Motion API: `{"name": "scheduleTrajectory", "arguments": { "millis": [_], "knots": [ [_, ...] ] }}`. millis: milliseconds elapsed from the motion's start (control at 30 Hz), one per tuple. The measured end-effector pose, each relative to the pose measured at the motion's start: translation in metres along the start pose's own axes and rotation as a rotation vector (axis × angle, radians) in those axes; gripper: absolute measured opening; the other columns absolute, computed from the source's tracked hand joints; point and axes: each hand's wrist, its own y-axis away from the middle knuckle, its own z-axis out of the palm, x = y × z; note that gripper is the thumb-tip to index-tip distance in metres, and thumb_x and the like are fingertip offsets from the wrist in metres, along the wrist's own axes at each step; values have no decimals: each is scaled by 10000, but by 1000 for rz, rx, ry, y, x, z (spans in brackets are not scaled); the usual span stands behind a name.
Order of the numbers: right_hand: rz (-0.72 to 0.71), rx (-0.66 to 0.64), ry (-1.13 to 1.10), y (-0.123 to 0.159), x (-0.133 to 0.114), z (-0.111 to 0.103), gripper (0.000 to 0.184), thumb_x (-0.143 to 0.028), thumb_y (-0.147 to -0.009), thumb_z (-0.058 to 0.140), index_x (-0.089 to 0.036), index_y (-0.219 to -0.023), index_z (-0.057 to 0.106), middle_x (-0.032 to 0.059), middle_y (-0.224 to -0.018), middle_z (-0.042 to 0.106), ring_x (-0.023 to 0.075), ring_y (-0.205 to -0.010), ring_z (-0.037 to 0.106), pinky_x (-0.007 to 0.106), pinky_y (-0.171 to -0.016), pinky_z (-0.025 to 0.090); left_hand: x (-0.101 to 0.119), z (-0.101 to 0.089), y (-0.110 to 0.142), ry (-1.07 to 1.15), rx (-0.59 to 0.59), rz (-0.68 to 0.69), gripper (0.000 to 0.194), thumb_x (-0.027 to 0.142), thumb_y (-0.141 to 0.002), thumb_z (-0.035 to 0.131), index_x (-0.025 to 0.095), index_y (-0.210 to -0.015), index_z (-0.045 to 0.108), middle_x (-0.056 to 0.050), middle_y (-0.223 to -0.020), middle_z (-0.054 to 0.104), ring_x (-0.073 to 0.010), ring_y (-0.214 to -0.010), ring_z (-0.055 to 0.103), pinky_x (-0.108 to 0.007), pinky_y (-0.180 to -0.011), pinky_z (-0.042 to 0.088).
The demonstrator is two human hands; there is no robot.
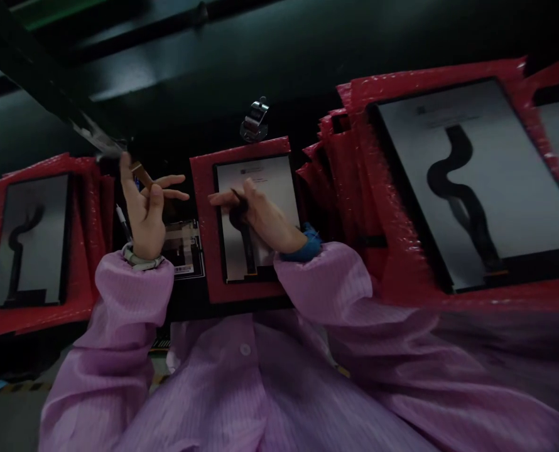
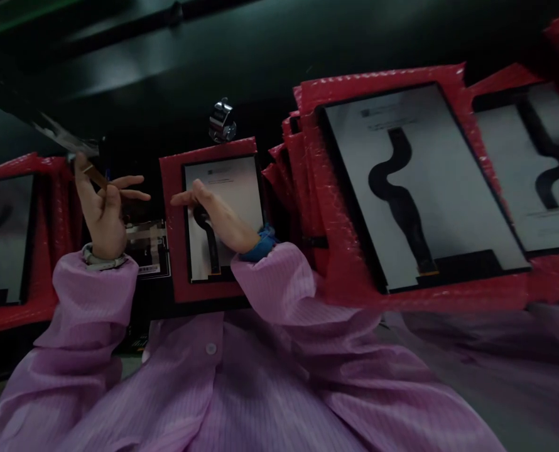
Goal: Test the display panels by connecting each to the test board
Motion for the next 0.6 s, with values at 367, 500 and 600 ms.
{"name": "scheduleTrajectory", "arguments": {
  "millis": [367, 500, 600],
  "knots": [
    [-189, -198, 304, 1, -6, -6, 399, -505, -963, 562, -198, -712, 518, 90, -1115, 638, 188, -1009, 577, 381, -967, 446, 21, -1, 10, -226, -329, -55, 268, 402, -1011, 557, 203, -1094, 718, -29, -857, 782, -160, -818, 747, -325, -883, 567],
    [-308, -228, 507, 1, -3, -6, 418, -513, -979, 560, -198, -708, 514, 88, -1099, 643, 194, -1011, 565, 414, -1002, 416, 21, 0, 10, -328, -439, 58, 229, 366, -996, 540, 211, -927, 694, 34, -697, 730, -129, -670, 694, -389, -1072, 467],
    [-378, -245, 629, 2, 1, -6, 449, -555, -1002, 491, -202, -725, 500, 73, -1027, 614, 196, -992, 529, 415, -994, 412, 23, 3, 10, -405, -496, 76, 248, 354, -990, 502, 215, -843, 645, 27, -754, 724, -135, -723, 675, -400, -1120, 409]
  ]
}}
